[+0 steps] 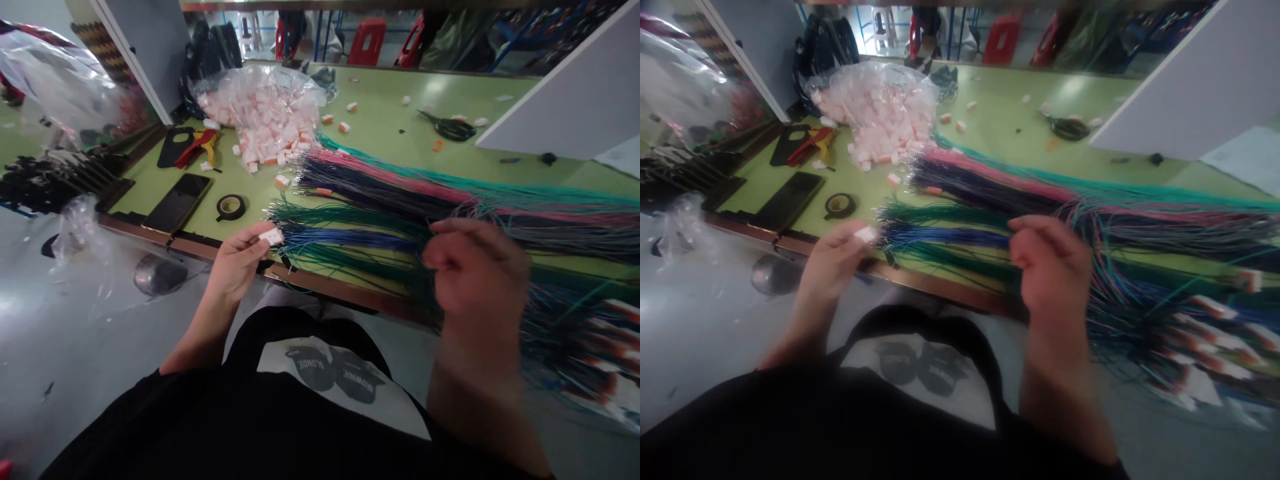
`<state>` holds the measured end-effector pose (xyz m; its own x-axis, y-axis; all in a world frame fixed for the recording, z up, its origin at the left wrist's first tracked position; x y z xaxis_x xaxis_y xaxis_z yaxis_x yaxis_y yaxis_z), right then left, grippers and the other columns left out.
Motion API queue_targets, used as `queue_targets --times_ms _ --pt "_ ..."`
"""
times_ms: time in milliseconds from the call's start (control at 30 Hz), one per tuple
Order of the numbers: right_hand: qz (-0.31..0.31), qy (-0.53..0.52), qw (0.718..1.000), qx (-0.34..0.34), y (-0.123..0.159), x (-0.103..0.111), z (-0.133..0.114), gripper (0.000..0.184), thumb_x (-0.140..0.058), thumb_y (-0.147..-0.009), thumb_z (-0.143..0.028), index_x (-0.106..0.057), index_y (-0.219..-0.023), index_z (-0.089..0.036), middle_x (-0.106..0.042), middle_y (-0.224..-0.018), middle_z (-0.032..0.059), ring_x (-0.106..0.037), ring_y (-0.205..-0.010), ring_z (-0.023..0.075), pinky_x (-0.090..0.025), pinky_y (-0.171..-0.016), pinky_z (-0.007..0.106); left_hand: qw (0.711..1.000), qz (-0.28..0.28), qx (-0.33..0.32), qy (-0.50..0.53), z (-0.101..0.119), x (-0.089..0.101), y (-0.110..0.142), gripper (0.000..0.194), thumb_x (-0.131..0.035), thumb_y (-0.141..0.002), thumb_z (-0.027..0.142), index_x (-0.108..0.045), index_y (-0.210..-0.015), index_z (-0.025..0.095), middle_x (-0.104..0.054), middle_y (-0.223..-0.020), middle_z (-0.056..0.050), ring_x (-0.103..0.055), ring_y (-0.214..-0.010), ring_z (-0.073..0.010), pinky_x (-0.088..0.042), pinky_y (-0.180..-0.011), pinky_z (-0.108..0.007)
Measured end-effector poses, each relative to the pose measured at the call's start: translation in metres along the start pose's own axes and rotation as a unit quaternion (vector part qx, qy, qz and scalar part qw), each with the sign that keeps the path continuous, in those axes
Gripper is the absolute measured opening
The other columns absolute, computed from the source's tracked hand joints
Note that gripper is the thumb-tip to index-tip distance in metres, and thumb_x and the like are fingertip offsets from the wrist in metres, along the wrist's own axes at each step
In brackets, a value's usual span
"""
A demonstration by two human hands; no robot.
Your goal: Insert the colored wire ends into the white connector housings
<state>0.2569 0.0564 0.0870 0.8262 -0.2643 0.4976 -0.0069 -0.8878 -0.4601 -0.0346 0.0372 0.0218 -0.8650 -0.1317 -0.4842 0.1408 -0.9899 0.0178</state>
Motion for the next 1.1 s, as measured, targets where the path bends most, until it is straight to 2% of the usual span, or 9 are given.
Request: queue_targets --times_ms 100,200,267,367,467,600,867,967,1100 --pt "-0.094 0.045 0.991 0.083 0.017 -0.034 -0.042 0.021 -0.057 -0.085 -0.032 -0.069 -0.101 -0.024 -0.068 -0.073 0.0012 -0.062 -0.064 0.0158 -0.045 -0.057 0.029 0.998 -0.031 0.054 0.014 -0.006 -0.017 0.006 0.02 -0.077 -0.067 0.015 -0.074 -0.087 0.018 -0.067 -0.067 0.002 -0.056 -0.052 -0.0053 -0.048 -0.049 -0.016" --pt "-0.208 0.135 0.948 0.199 0.032 -0.07 -0.079 0.027 -0.049 -0.09 -0.024 -0.07 -0.106 -0.021 -0.073 -0.079 0.0041 -0.066 -0.07 0.0183 -0.046 -0.063 0.03 0.991 -0.058 0.11 0.052 -0.009 -0.031 0.012 0.027 -0.074 -0.067 0.012 -0.072 -0.093 0.019 -0.064 -0.065 0.003 -0.057 -0.052 -0.0074 -0.048 -0.049 -0.019" --pt "-0.256 0.146 0.928 0.229 0.038 -0.086 -0.09 0.03 -0.045 -0.091 -0.019 -0.07 -0.108 -0.019 -0.075 -0.084 0.0058 -0.067 -0.073 0.019 -0.046 -0.065 0.03 0.987 -0.065 0.134 0.067 -0.009 -0.036 0.015 0.03 -0.071 -0.068 0.01 -0.07 -0.096 0.02 -0.063 -0.067 0.004 -0.057 -0.052 -0.0075 -0.049 -0.05 -0.019" --pt "-0.29 0.063 0.927 0.227 0.04 -0.095 -0.094 0.029 -0.043 -0.094 -0.019 -0.07 -0.106 -0.02 -0.075 -0.1 0.0054 -0.069 -0.088 0.0178 -0.049 -0.074 0.029 0.983 -0.077 0.15 0.076 -0.011 -0.036 0.015 0.03 -0.07 -0.069 0.009 -0.069 -0.097 0.02 -0.062 -0.07 0.003 -0.055 -0.053 -0.0061 -0.047 -0.05 -0.017" --pt "-0.267 0.011 0.947 0.18 0.037 -0.091 -0.085 0.027 -0.043 -0.096 -0.024 -0.07 -0.103 -0.024 -0.076 -0.098 0.0021 -0.069 -0.086 0.0156 -0.05 -0.074 0.027 0.98 -0.104 0.146 0.085 -0.012 -0.033 0.014 0.029 -0.071 -0.071 0.011 -0.067 -0.099 0.02 -0.061 -0.069 0.003 -0.057 -0.055 -0.0073 -0.05 -0.053 -0.019" --pt "-0.186 0.059 0.971 0.14 0.03 -0.082 -0.075 0.022 -0.047 -0.092 -0.025 -0.069 -0.089 -0.024 -0.074 -0.082 0.0022 -0.066 -0.075 0.0166 -0.046 -0.066 0.028 0.977 -0.132 0.137 0.092 -0.013 -0.032 0.013 0.03 -0.071 -0.073 0.012 -0.065 -0.102 0.019 -0.06 -0.069 0.003 -0.061 -0.059 -0.0091 -0.053 -0.058 -0.022" --pt "-0.158 0.144 0.963 0.164 0.03 -0.087 -0.071 0.025 -0.047 -0.087 -0.022 -0.061 -0.067 -0.022 -0.06 -0.062 0.0012 -0.053 -0.06 0.0134 -0.034 -0.058 0.027 0.976 -0.142 0.13 0.102 -0.011 -0.037 0.015 0.029 -0.073 -0.073 0.012 -0.065 -0.1 0.018 -0.062 -0.069 0.003 -0.062 -0.058 -0.009 -0.054 -0.056 -0.021" --pt "-0.154 0.155 0.961 0.171 0.031 -0.088 -0.07 0.026 -0.046 -0.086 -0.022 -0.06 -0.065 -0.022 -0.054 -0.058 0.0003 -0.047 -0.056 0.0123 -0.031 -0.055 0.026 0.979 -0.138 0.123 0.083 -0.01 -0.037 0.016 0.028 -0.073 -0.073 0.013 -0.065 -0.1 0.018 -0.062 -0.069 0.002 -0.062 -0.057 -0.0093 -0.054 -0.056 -0.021" --pt "-0.152 0.153 0.961 0.174 0.031 -0.088 -0.07 0.027 -0.044 -0.086 -0.022 -0.06 -0.064 -0.021 -0.055 -0.059 0.0008 -0.048 -0.057 0.012 -0.03 -0.055 0.026 0.982 -0.133 0.113 0.075 -0.009 -0.036 0.016 0.027 -0.073 -0.074 0.014 -0.065 -0.099 0.019 -0.062 -0.069 0.002 -0.062 -0.056 -0.0091 -0.054 -0.056 -0.022"
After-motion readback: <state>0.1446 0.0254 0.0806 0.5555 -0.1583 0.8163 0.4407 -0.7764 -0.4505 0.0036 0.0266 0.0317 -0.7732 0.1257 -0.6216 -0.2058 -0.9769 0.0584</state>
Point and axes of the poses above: each hand's wrist, its own y-axis away from the middle knuckle, its own x-axis out of the back of the hand, z = x × y, the point moved 5 cm from there along -y, towards the middle knuckle
